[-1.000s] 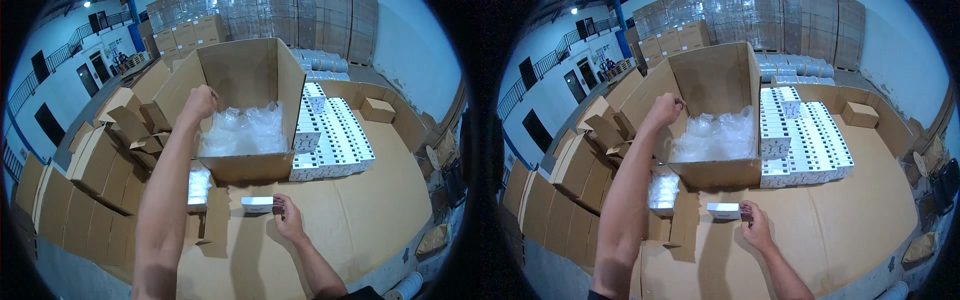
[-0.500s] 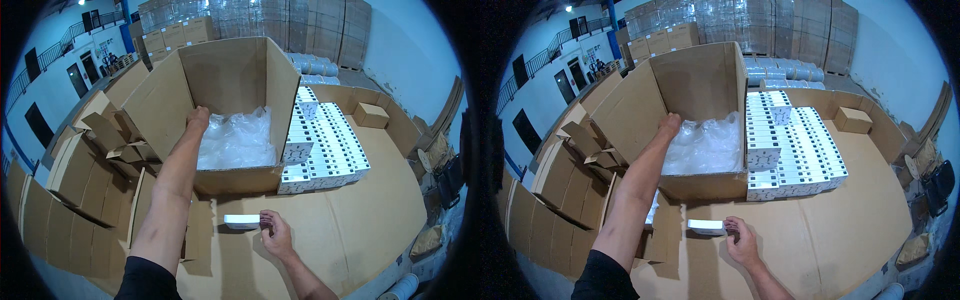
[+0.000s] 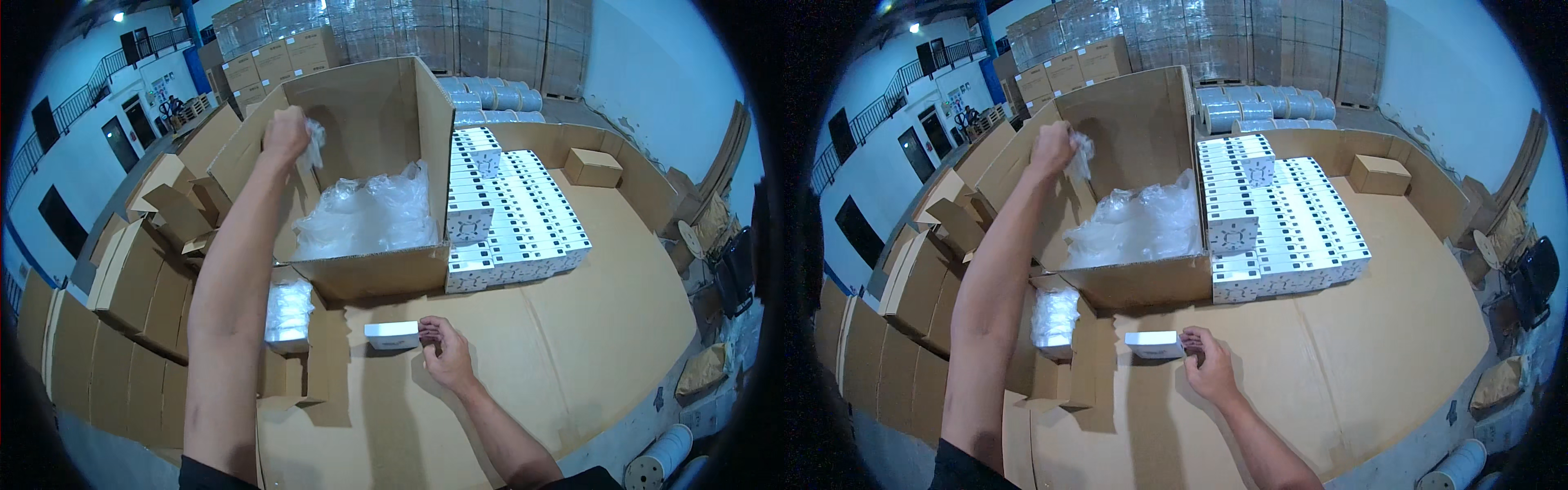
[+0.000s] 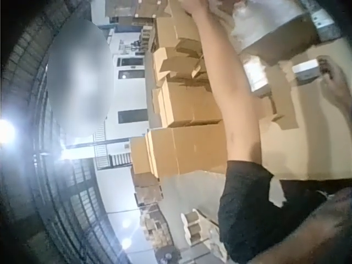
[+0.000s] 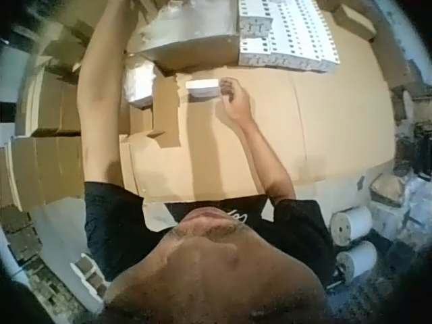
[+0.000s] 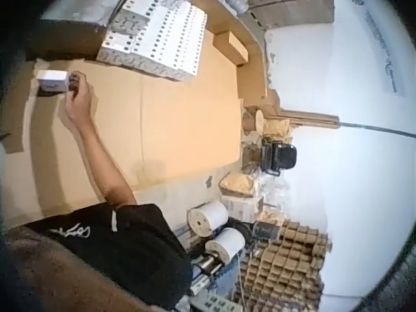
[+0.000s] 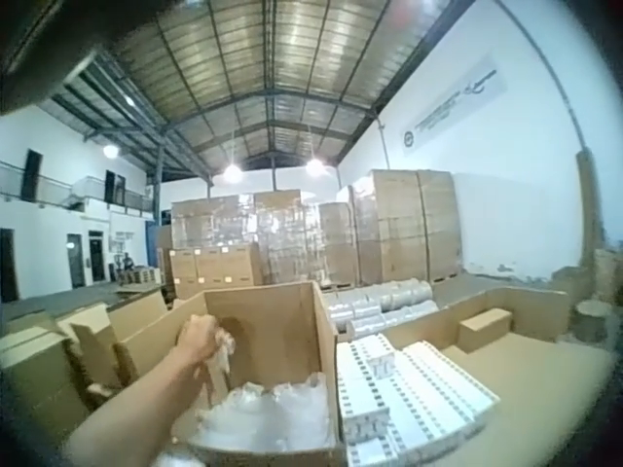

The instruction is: Packing small white product boxes into individual plastic bags and then into larger shipping boxes in a warehouse environment.

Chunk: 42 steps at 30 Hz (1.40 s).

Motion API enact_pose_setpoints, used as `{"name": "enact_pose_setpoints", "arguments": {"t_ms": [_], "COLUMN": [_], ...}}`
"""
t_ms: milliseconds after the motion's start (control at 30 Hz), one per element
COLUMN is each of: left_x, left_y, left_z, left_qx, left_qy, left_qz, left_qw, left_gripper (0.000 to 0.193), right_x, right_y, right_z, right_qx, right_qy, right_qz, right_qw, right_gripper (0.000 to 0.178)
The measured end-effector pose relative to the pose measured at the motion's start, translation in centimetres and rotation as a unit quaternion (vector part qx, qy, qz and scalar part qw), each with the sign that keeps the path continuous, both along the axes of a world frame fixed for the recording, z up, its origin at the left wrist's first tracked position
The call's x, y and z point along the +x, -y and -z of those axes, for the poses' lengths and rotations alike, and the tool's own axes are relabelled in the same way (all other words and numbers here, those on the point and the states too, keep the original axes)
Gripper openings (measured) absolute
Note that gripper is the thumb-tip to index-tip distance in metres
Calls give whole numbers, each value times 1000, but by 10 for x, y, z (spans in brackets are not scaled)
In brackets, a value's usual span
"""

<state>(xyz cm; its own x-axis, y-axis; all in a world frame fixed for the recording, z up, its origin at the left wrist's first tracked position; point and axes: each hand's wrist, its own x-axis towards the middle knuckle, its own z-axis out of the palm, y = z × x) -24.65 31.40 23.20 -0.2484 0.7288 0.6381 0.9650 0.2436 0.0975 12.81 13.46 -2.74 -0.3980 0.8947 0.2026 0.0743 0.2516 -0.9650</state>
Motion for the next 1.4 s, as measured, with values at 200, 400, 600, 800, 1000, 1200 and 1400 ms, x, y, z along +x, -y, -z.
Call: {"name": "enact_pose_setpoints", "arguments": {"t_ms": [200, 400, 600, 800, 1000, 1200, 1400], "left_x": [49, 142, 198, 214, 228, 231, 235], "left_y": [85, 187, 289, 336, 333, 329, 333], "left_z": [-25, 27, 100, 183, 222, 239, 248], "left_qx": [109, 148, 120, 90, 58, 59, 27], "left_qy": [102, 351, 538, 616, 638, 658, 662], "left_qz": [84, 176, 255, 276, 227, 228, 221], "left_qw": [985, 908, 795, 732, 734, 716, 715], "left_gripper": [27, 27, 11, 12, 14, 23, 22], "right_x": [-3, 11, 18, 23, 4, -3, -6], "right_y": [-2, 1, 15, 36, 78, 71, 67], "right_z": [8, 13, 4, -39, -57, -35, -16], "right_qx": [1, 9, 79, 172, 94, -42, -85], "right_qy": [-44, -49, -25, -45, 46, -14, -63], "right_qz": [8, 52, 148, -5, -84, -119, -124], "right_qw": [999, 997, 985, 984, 991, 992, 987], "right_gripper": [43, 42, 32, 27, 40, 26, 13]}}
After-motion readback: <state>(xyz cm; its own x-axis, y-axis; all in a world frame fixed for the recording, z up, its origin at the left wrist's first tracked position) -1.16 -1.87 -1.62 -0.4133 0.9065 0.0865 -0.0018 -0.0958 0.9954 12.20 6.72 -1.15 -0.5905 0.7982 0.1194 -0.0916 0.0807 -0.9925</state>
